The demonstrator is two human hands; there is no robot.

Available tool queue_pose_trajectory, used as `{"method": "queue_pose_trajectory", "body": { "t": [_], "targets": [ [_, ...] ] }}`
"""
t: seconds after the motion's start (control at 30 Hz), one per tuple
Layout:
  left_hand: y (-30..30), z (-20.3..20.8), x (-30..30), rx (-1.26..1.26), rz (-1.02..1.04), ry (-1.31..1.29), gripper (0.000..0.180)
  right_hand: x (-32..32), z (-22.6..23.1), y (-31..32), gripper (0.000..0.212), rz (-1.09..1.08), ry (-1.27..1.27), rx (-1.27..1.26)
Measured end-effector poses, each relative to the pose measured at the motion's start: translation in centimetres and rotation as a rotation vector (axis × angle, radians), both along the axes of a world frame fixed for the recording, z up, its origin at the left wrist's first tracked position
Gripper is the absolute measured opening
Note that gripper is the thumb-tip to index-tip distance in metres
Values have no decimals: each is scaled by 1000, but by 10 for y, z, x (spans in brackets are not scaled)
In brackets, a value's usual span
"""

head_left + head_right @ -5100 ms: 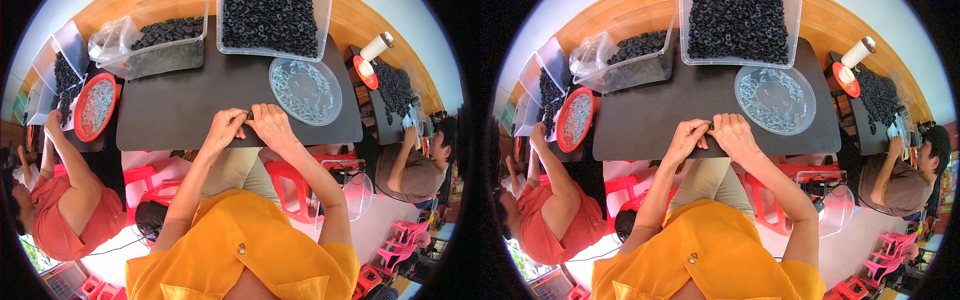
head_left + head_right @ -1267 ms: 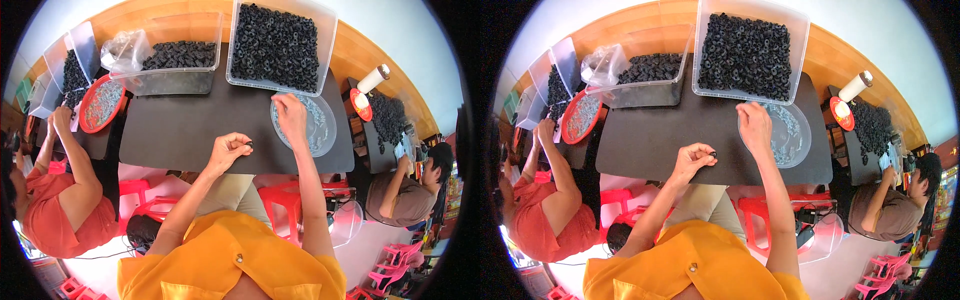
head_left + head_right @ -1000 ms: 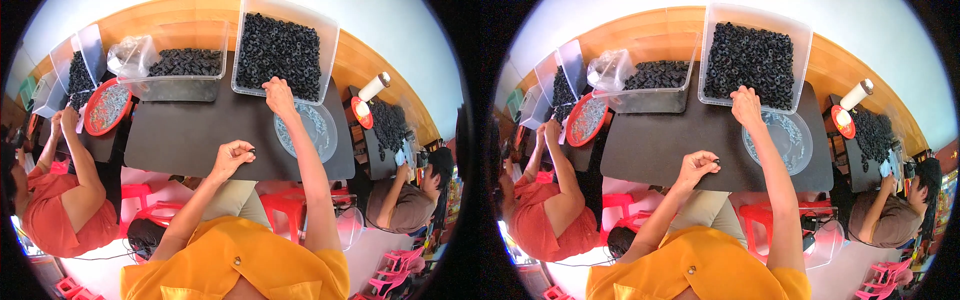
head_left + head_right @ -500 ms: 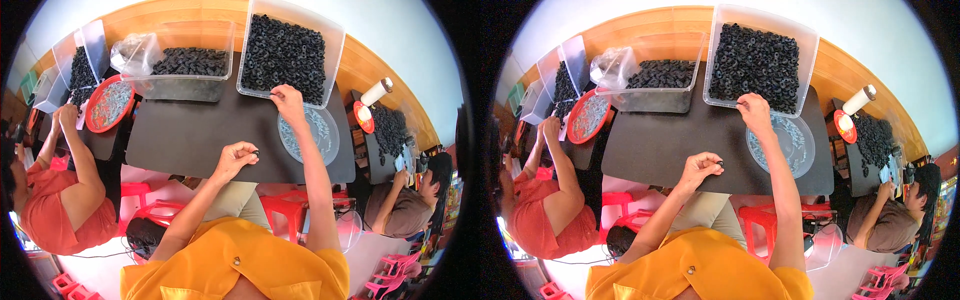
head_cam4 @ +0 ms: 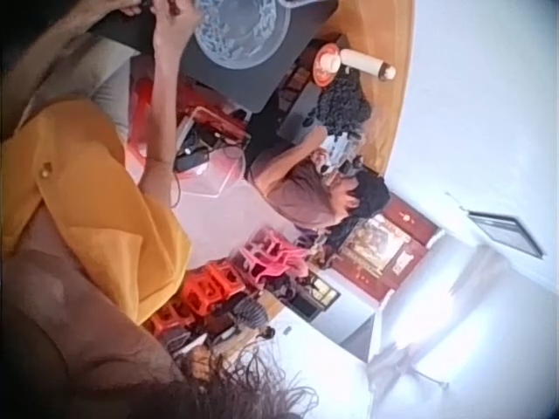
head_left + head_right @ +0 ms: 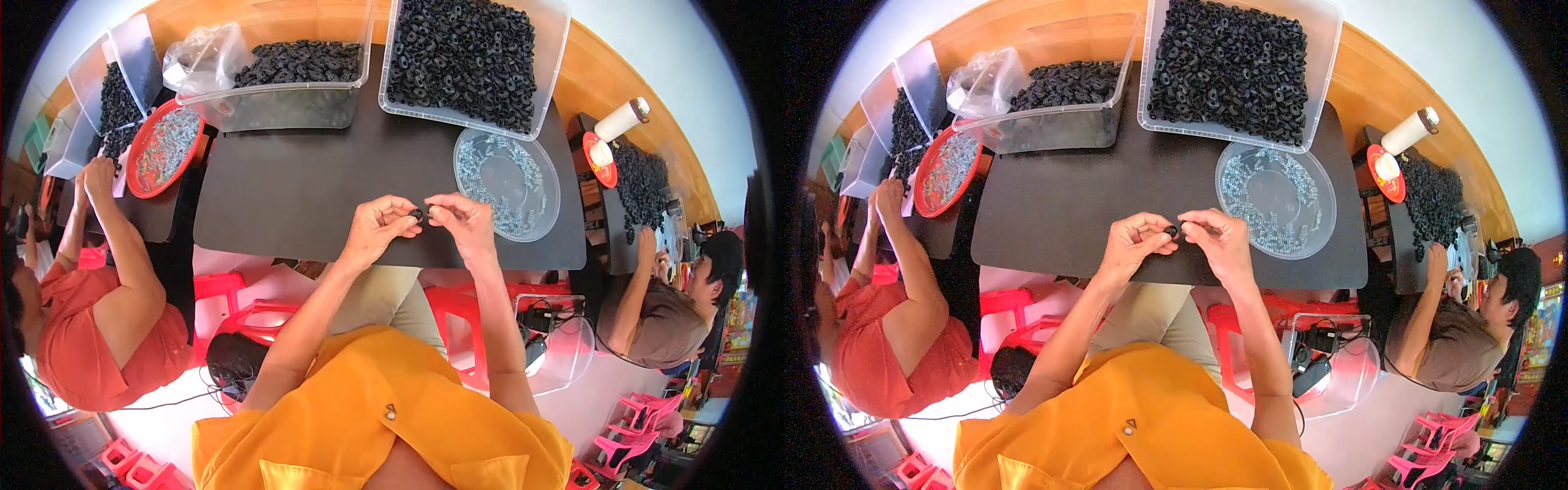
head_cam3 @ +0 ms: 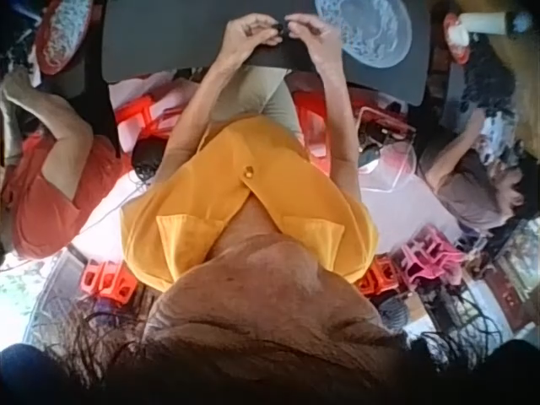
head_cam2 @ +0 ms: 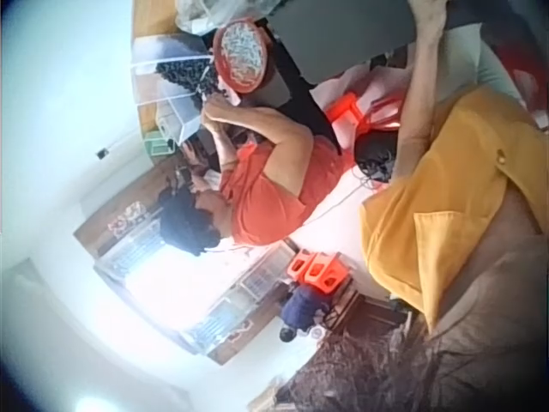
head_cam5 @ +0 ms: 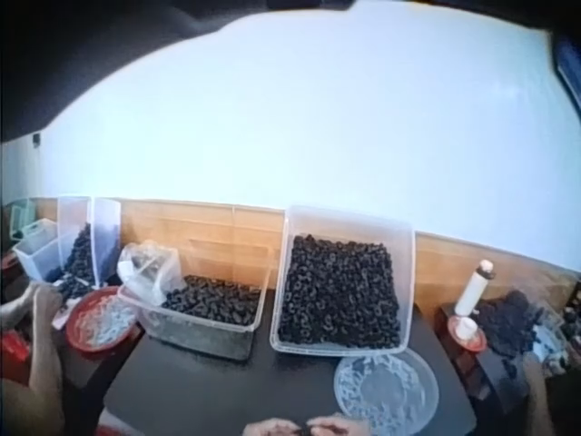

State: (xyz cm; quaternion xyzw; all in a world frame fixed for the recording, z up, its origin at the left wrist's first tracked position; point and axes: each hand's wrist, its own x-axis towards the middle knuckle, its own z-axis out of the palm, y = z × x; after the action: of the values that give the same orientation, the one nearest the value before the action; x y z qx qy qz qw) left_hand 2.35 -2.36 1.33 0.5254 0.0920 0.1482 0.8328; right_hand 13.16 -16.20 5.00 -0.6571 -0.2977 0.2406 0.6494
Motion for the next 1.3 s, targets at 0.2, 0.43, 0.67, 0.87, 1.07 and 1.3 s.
{"method": "queue_pose_trajectory", "body": {
  "t": [0.2,0.43,0.67,0.87,1.07,1.3],
  "targets": [
    [-1,-3,-2,14,-13,-9,14,-13,0,0,15,-49,40,-10],
    [-2,-2,-3,37,-41,-20,13,-16,-6,-1,14,-56,43,27],
    [0,-3,-3,67,-56,-6,11,-28,11,-3,16,-130,-330,-153],
    [-1,-2,-2,116,-43,23,8,-33,11,0,14,-157,-384,-200],
    [-3,-2,-2,135,-44,36,4,-36,1,1,9,-211,-417,-215],
    [0,3,-6,155,-111,34,2,-8,-3,-9,5,65,41,-164]
  ]
}}
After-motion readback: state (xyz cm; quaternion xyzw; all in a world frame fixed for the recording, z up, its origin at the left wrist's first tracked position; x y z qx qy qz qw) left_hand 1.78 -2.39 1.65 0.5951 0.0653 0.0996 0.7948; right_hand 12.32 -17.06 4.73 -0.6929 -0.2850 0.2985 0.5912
